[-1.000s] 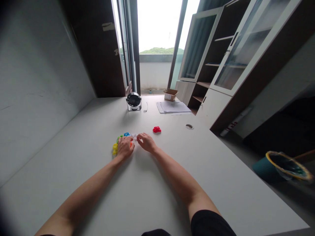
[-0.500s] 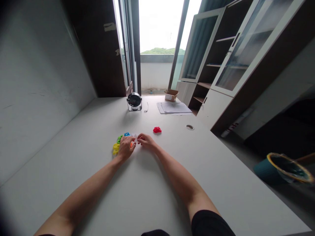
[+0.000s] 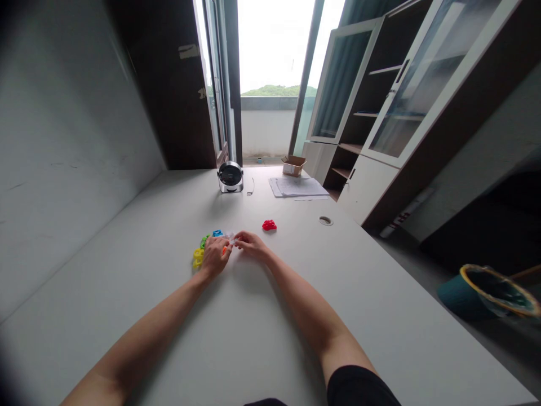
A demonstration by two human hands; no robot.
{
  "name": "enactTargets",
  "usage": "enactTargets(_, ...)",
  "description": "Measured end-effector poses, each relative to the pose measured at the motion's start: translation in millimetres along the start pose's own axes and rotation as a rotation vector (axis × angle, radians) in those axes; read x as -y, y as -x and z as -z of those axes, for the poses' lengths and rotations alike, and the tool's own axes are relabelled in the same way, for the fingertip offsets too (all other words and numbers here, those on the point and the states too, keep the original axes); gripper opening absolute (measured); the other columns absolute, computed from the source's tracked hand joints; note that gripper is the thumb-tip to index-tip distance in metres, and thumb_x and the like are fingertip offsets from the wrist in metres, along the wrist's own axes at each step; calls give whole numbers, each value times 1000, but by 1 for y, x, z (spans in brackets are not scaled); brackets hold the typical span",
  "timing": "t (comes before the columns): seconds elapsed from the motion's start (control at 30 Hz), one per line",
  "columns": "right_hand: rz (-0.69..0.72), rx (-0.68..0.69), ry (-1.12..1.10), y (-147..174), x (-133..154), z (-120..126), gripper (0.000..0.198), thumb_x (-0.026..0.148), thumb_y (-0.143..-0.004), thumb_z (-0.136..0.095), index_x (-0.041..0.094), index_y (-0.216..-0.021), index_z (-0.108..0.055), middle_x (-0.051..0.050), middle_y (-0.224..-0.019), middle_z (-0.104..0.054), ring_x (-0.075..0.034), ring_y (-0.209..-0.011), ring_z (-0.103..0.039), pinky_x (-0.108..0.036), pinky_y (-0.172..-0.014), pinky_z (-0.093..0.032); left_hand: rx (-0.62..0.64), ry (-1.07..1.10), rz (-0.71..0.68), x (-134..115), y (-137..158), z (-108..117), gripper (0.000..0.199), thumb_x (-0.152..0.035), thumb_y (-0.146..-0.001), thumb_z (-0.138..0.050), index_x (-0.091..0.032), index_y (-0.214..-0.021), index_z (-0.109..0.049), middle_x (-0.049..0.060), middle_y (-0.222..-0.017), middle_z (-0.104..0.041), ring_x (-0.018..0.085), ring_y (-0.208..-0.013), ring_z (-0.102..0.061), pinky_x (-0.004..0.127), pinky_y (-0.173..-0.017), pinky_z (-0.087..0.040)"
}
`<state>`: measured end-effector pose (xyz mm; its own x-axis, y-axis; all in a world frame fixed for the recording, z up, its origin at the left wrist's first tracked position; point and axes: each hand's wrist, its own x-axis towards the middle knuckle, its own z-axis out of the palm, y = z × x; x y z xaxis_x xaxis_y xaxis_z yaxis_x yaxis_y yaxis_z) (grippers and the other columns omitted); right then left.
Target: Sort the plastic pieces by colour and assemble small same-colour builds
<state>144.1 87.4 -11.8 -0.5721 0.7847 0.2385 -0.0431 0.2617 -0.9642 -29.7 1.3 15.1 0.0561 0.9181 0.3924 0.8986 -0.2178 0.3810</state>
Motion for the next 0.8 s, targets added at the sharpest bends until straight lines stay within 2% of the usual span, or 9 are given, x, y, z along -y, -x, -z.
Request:
enactTargets(0.13, -11, 11, 19, -1, 0, 0, 38, 53, -82, -72, 18, -95, -68, -2, -79, -67, -17, -73, -60, -29, -70, -47, -10, 33, -7, 0, 0, 1, 19, -32, -98, -50, -26, -93, -68, 4, -105, -70, 24, -112, -54, 45, -113, -32)
enactTargets(0.33, -31, -4, 87, -1, 0, 1, 38, 55, -83, -69, 18, -90, -67, -2, -77, -67, -17, -72, -60, -29, -69, -46, -2, 56, 8, -1, 0, 3, 15, -27, -92, -59, -29, -105, -67, 3, -112, -69, 22, -115, -55, 45, -119, -28)
enactTargets(0.6, -84, -45, 136, -1, 3, -2, 45, 63, -84, -63, 18, -80, -64, -2, -72, -65, -16, -67, -58, -28, -65, -44, -21, 30, 3, -2, 1, 1, 14, -29, -96, -54, -28, -102, -67, 3, -110, -70, 23, -115, -55, 47, -120, -26)
enactTargets(0.8, -50, -2, 27, 0, -1, 1, 44, 60, -81, -69, 20, -100, -65, -2, -80, -66, -17, -73, -60, -29, -68, -46, -35, 43, 19, -3, 0, 4, 16, -28, -96, -52, -27, -98, -68, 4, -110, -70, 24, -113, -54, 46, -115, -32)
